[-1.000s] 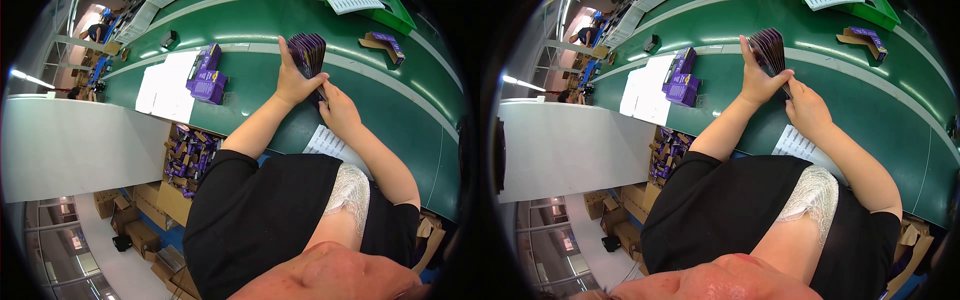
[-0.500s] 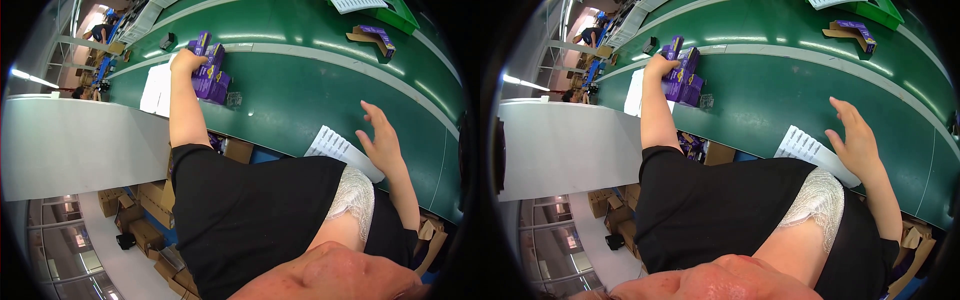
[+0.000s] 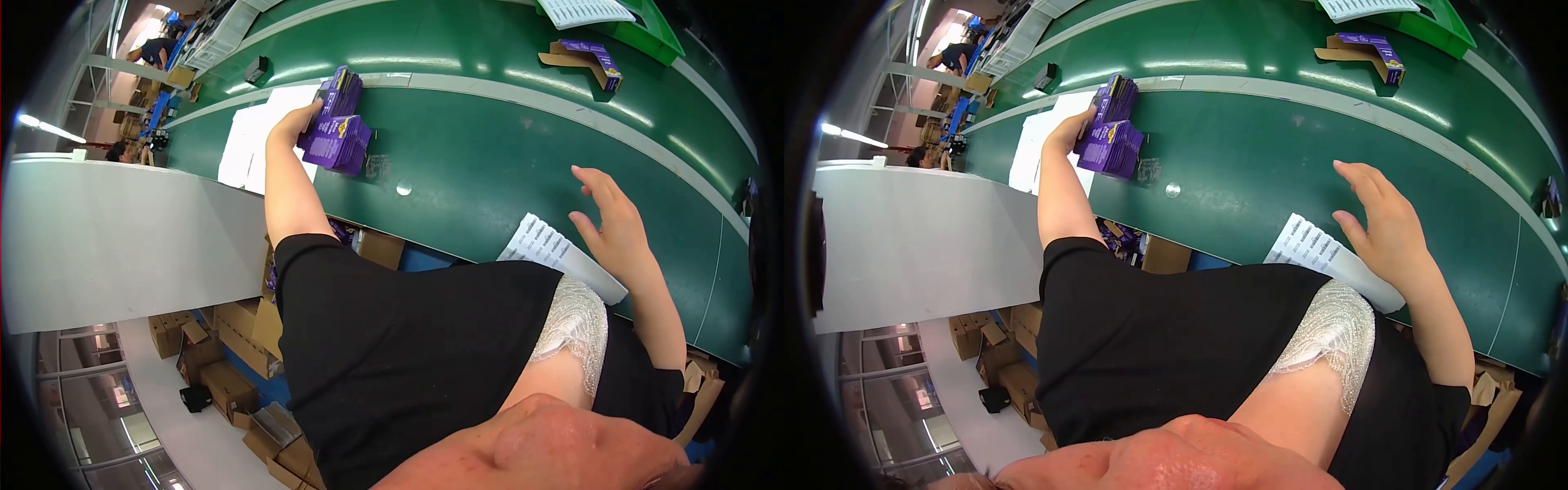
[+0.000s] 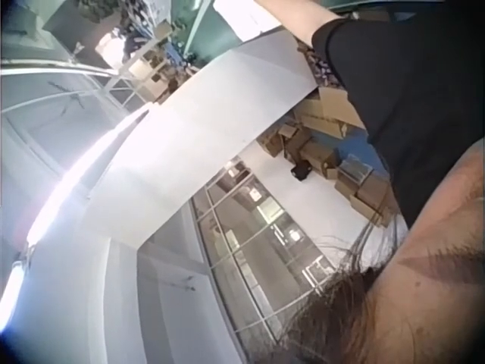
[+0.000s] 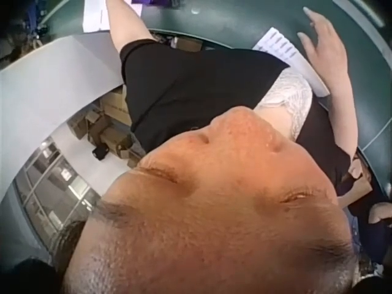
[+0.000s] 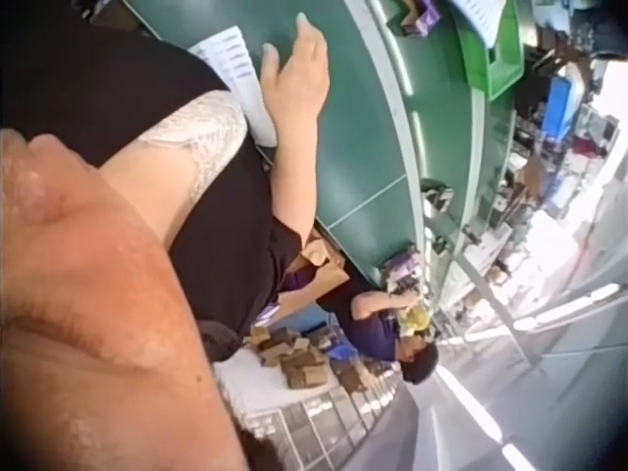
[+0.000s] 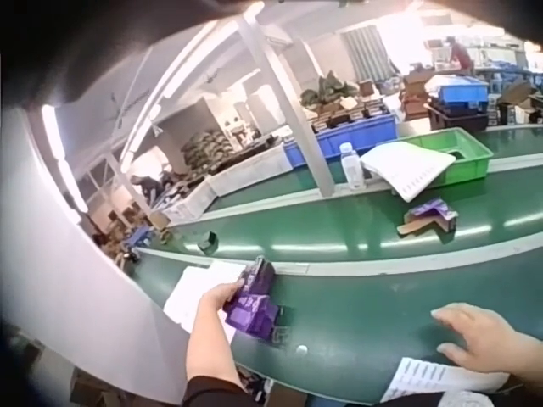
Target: Applying labels and stickers to purple packaging boxes at an assembly line.
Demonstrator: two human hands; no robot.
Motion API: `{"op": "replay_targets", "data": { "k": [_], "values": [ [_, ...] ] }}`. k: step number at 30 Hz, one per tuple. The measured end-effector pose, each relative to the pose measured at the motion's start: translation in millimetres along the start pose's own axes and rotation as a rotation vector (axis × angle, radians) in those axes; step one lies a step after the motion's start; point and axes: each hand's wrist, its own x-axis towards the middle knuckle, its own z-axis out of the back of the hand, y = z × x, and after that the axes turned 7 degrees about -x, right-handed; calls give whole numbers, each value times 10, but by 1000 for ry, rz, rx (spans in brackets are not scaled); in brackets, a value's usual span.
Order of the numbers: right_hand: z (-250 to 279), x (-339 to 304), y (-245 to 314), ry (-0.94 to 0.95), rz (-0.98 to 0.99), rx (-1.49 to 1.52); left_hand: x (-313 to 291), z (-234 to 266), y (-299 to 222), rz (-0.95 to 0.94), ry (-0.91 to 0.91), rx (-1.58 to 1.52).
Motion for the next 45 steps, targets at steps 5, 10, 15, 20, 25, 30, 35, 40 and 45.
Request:
{"op": "replay_targets", "data": {
  "k": [5, 10, 15, 20, 25, 30, 35, 40, 45],
  "values": [
    [-39, 251, -87, 35, 58, 51, 191, -196, 150, 60, 48, -97],
    [-252, 619, -509, 324, -250, 426, 88, -1170, -115, 7, 181, -95],
    [-677, 927, -308, 335, -699, 627, -441, -2243, -332, -135, 381, -63],
    [-483, 707, -723, 33, -779, 685, -1161, -3088, -866, -117, 491, -78],
    [-23, 303, -1135, -124, -882, 733, -1473, -3733, -1167, -16, 709, -294],
    [168, -128, -1483, -273, -842, 920, -1702, -4156, -1290, -114, 895, -450],
    [381, -530, -1716, -473, -451, 705, -2023, -4392, -1245, -494, 1063, -703],
    [394, -844, -2078, -520, -105, 289, -2076, -4691, -1050, -993, 1076, -752],
    [154, -938, -2356, -499, -46, 320, -1726, -5000, -673, -1175, 1008, -492]
  ]
}}
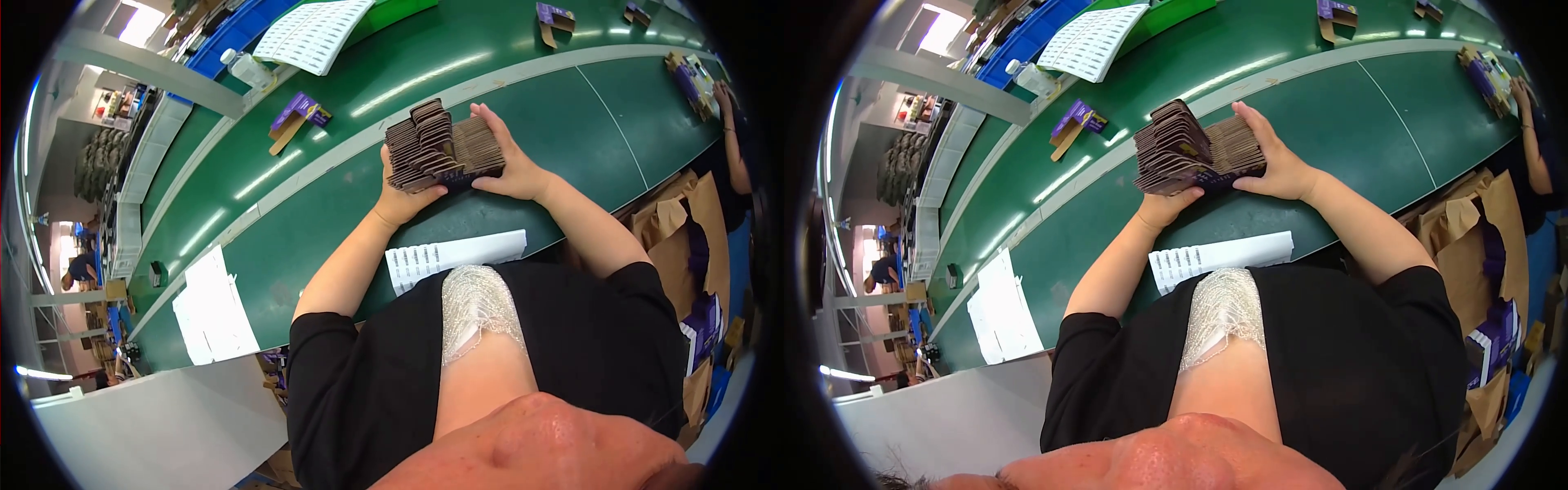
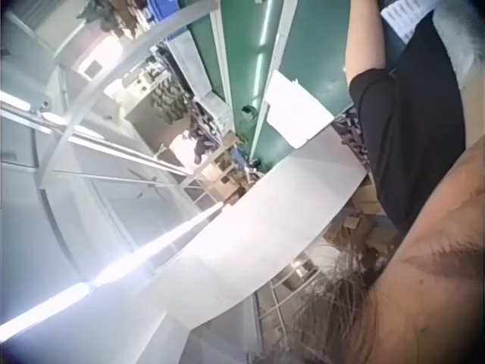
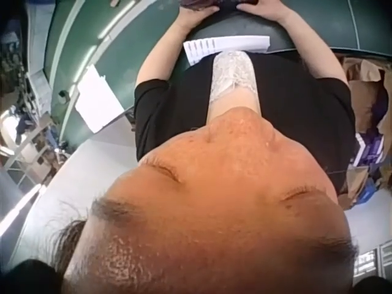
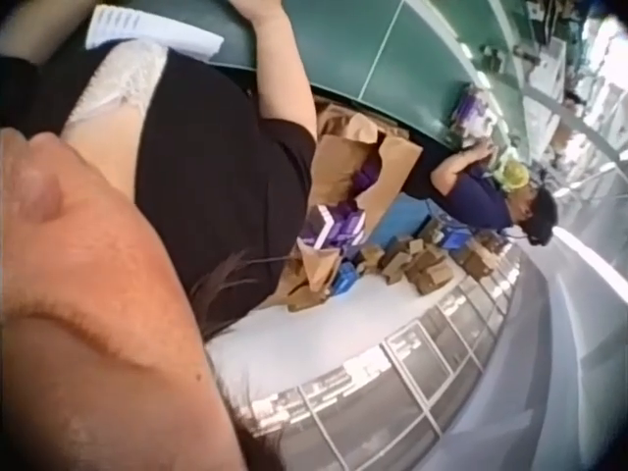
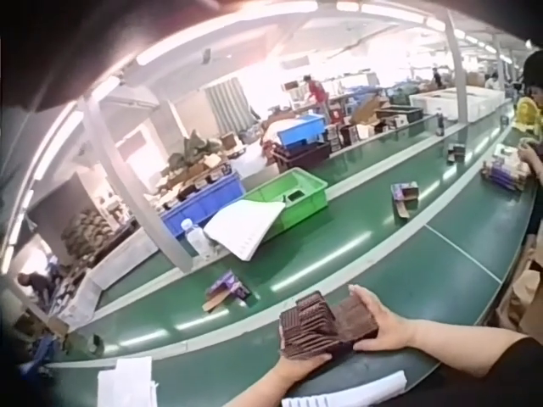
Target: Applying labels and stickers to purple packaging boxes at an assembly line.
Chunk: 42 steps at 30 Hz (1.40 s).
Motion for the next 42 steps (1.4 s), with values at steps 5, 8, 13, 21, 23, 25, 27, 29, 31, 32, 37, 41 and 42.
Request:
{"op": "replay_targets", "data": {
  "k": [5, 8, 13, 21, 23, 25, 27, 29, 31, 32, 37, 41, 42],
  "values": [
    [166, -62, 58, -44, -114, 63, 130, -274, -165, 109, 22, -79],
    [455, 20, 141, -83, -207, 53, 474, -609, -456, 104, 9, -252],
    [1121, 244, 186, 16, -953, 601, 874, -1070, -649, 824, -232, -417],
    [2006, 27, -315, 277, -1238, 435, 1107, -1577, -401, 1196, 133, -286],
    [2062, -3, -327, 316, -1244, 369, 1085, -1630, -347, 1191, 149, -278],
    [2061, 13, -290, 310, -1237, 300, 1109, -1695, -297, 1160, 105, -293],
    [2036, 54, -247, 299, -1224, 228, 1130, -1724, -265, 1124, 65, -307],
    [2007, 85, -188, 316, -1198, 144, 1133, -1732, -264, 1130, 46, -318],
    [1964, 89, -113, 326, -1137, -11, 1127, -1732, -272, 1142, 27, -321],
    [1935, 78, -76, 330, -1105, -87, 1118, -1731, -279, 1148, 19, -323],
    [1507, 29, 270, 80, -479, -1058, 1084, -1633, -370, 1181, 38, -366],
    [773, 83, 641, 187, -335, -1332, 1090, -1487, -441, 1162, 0, -527],
    [664, 122, 714, 252, -404, -1368, 1093, -1469, -454, 1154, -9, -580]
  ]
}}
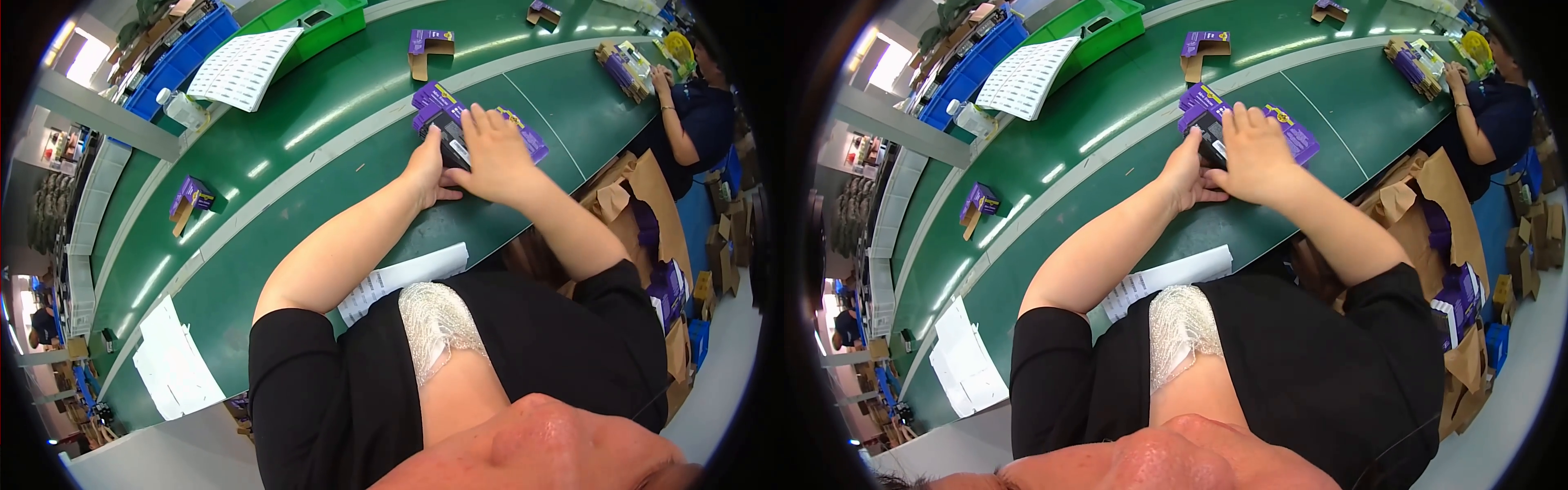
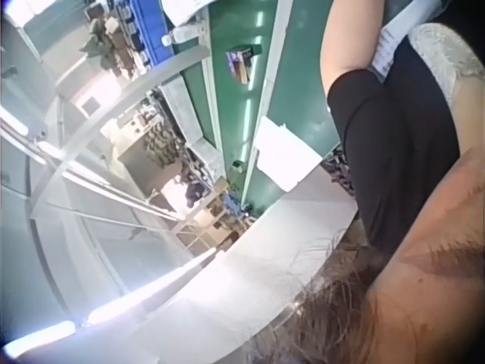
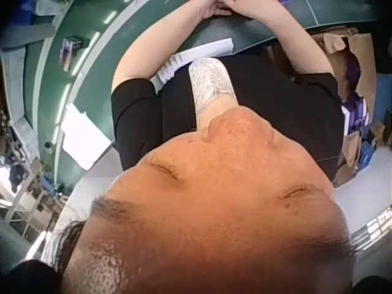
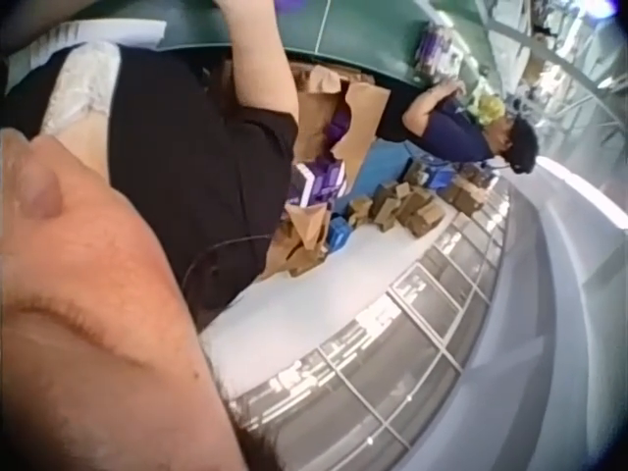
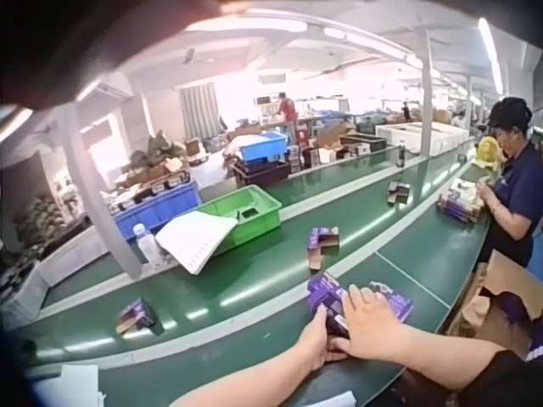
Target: Applying labels and stickers to purple packaging boxes at an assembly line.
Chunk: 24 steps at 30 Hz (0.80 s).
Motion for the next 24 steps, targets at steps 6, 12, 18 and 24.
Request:
{"op": "replay_targets", "data": {
  "k": [6, 12, 18, 24],
  "values": [
    [-500, -3, 345, -67, -97, -160, 246, 143, 59, -53, -64, -81],
    [-821, -3, 241, -347, -119, -301, 432, 94, 31, -52, -26, -30],
    [-995, 56, -298, -410, -111, -303, 523, -156, -9, -62, 37, 10],
    [-1222, 189, -1248, -369, -144, -310, 165, -88, -122, -94, 25, 43]
  ]
}}
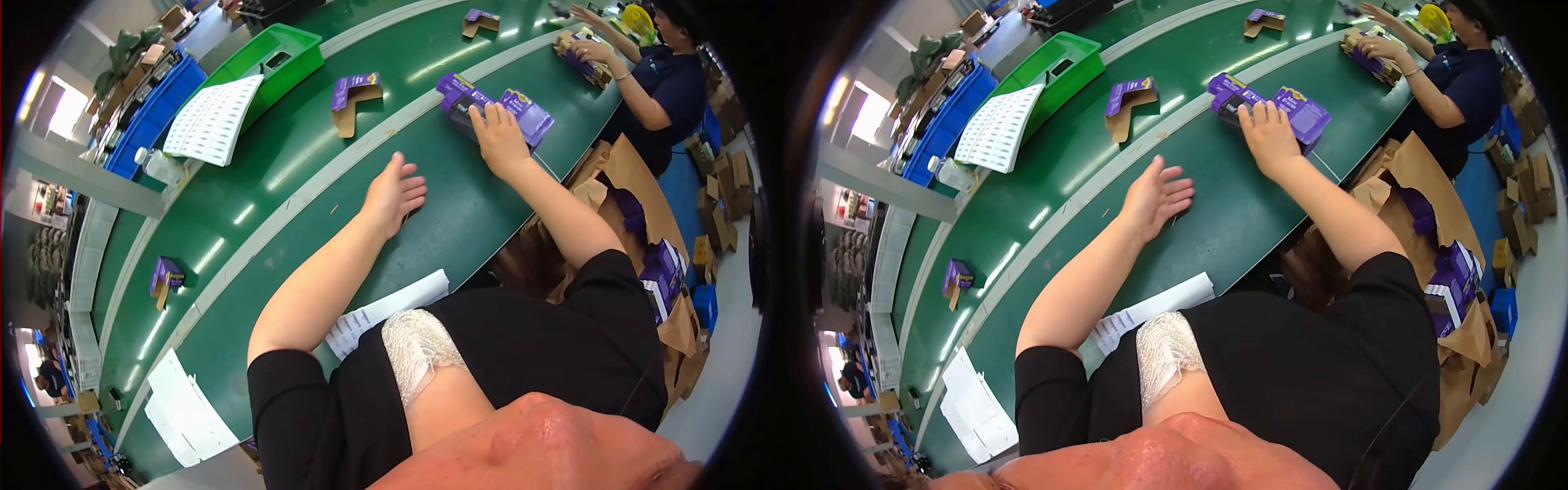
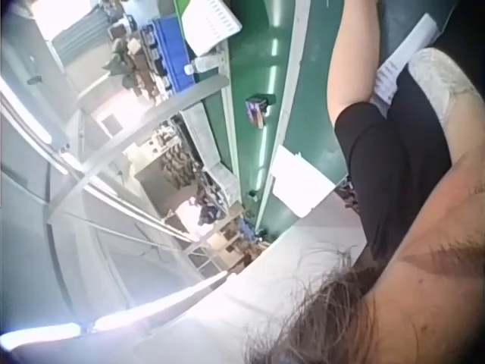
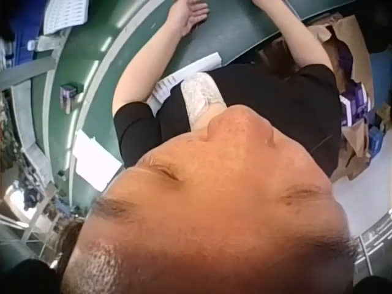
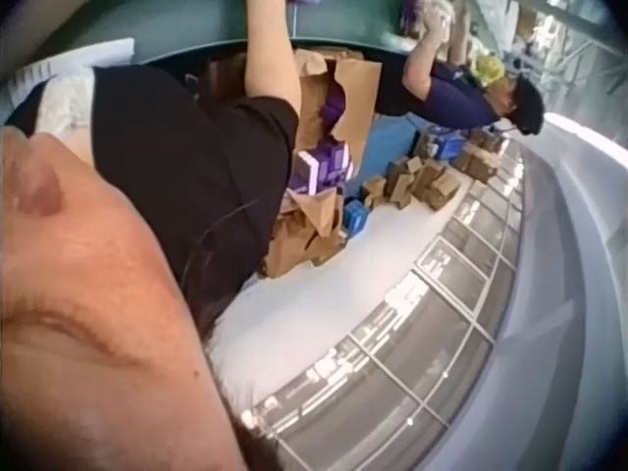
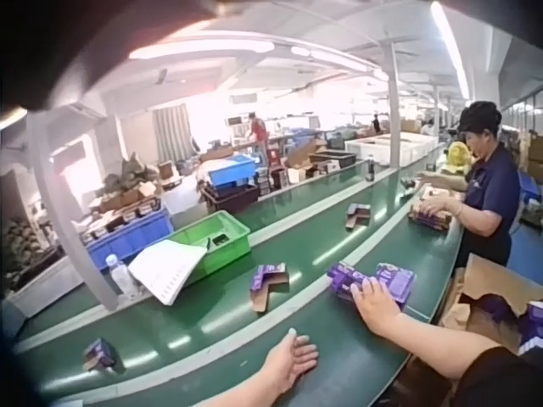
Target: Applying labels and stickers to purple packaging boxes at an assembly line.
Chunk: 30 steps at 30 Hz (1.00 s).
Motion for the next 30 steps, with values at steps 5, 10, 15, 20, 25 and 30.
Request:
{"op": "replay_targets", "data": {
  "k": [5, 10, 15, 20, 25, 30],
  "values": [
    [-547, 165, -770, 114, -34, 17, -442, 404, -40, -36, -23, -72],
    [-1157, 234, -1539, 219, -110, -3, -908, 859, -63, -172, -146, -128],
    [-1746, 367, -2096, 232, -130, -46, -1336, 1422, 14, -286, -324, -202],
    [-2169, 489, -2482, 296, -160, -31, -1723, 1766, 136, -363, -541, -246],
    [-2536, 489, -2862, 261, -149, -8, -1897, 2008, 132, -396, -697, -261],
    [-2709, 443, -2942, 299, -203, -38, -1943, 2002, 42, -430, -780, -232]
  ]
}}
